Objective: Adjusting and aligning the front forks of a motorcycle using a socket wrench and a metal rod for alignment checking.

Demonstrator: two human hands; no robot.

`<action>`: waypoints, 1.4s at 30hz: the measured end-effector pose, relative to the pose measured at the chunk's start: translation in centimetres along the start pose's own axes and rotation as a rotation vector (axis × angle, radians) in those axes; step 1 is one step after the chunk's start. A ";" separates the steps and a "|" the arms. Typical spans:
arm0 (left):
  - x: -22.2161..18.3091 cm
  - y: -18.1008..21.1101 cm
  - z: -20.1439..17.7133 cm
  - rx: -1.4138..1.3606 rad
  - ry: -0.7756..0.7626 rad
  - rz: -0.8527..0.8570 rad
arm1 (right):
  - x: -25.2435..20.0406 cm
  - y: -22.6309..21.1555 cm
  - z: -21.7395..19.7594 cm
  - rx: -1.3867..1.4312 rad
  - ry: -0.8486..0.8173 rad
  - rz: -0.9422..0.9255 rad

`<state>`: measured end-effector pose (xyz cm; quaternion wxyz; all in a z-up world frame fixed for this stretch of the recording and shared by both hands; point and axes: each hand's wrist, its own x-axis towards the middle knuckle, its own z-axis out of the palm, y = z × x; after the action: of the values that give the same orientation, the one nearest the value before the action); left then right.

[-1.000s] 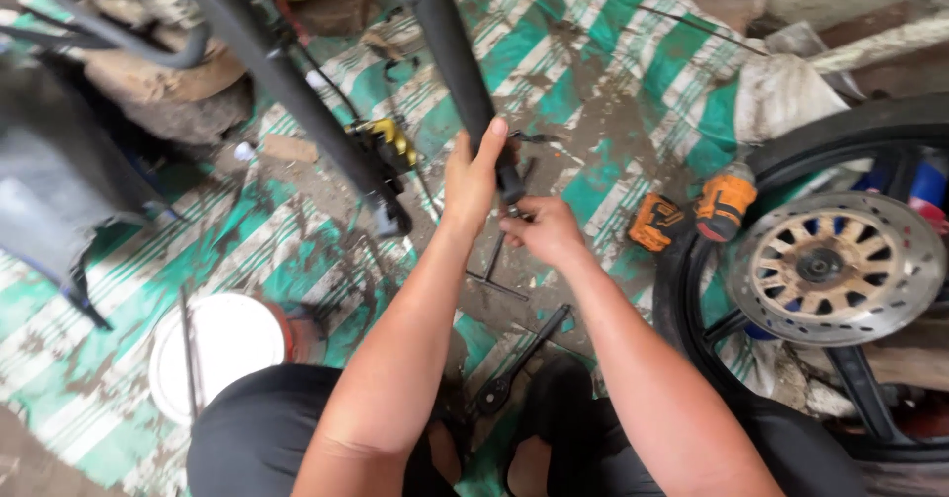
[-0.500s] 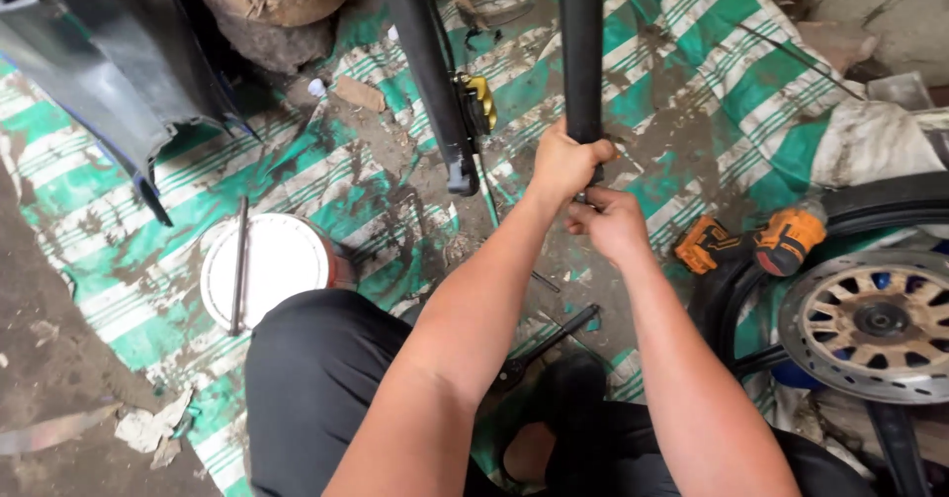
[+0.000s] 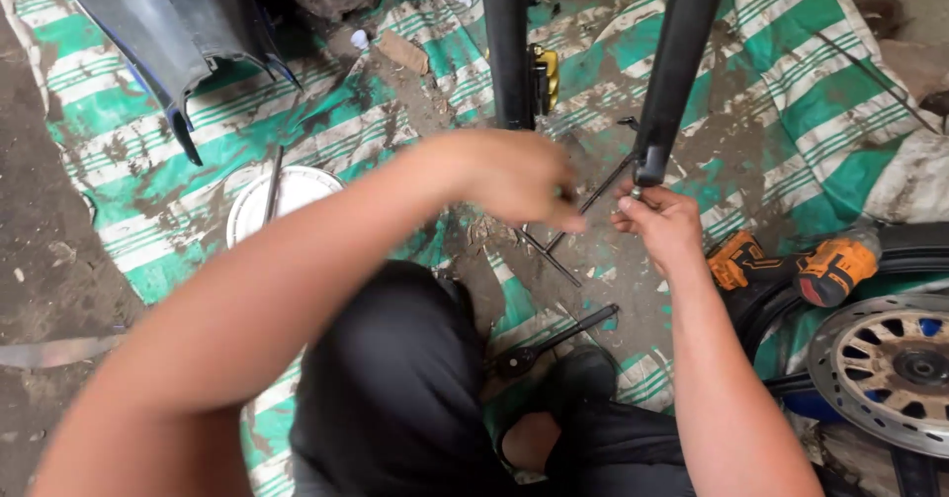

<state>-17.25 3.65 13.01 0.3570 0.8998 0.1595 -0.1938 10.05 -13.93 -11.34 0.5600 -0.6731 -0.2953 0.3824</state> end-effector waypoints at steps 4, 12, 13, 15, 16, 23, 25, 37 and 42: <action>-14.8 -8.8 3.7 -0.379 0.485 -0.227 | 0.0 0.1 -0.4 0.014 -0.017 0.010; -20.2 -26.4 31.0 -0.312 1.085 -1.102 | 0.4 -2.3 0.8 0.030 -0.020 -0.004; -19.9 -26.2 31.6 -0.313 1.085 -1.103 | 0.5 -2.0 1.0 0.029 -0.021 -0.004; -19.0 -26.1 31.8 -0.354 1.161 -1.070 | 0.9 -1.6 1.0 0.133 -0.031 0.003; -19.0 -26.1 31.8 -0.351 1.163 -1.058 | 0.6 -2.6 1.1 0.135 -0.022 -0.003; -23.2 -25.5 32.1 -0.435 1.266 -1.010 | 0.3 -4.3 1.6 0.354 -0.085 0.015; -24.7 -23.8 30.3 -0.471 1.329 -0.934 | 0.1 -4.3 1.4 0.399 -0.103 0.022; -12.6 -26.6 21.1 -0.690 1.026 -0.378 | 0.4 -3.8 1.7 0.367 -0.140 0.004; -10.0 -27.1 19.4 -0.786 0.991 -0.272 | 0.0 -3.9 2.1 0.358 -0.137 0.010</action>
<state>-42.07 7.34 -11.08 0.5161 0.6566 0.4771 0.2738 8.37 -12.04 -7.70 0.6475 -0.5365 -0.2566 0.4766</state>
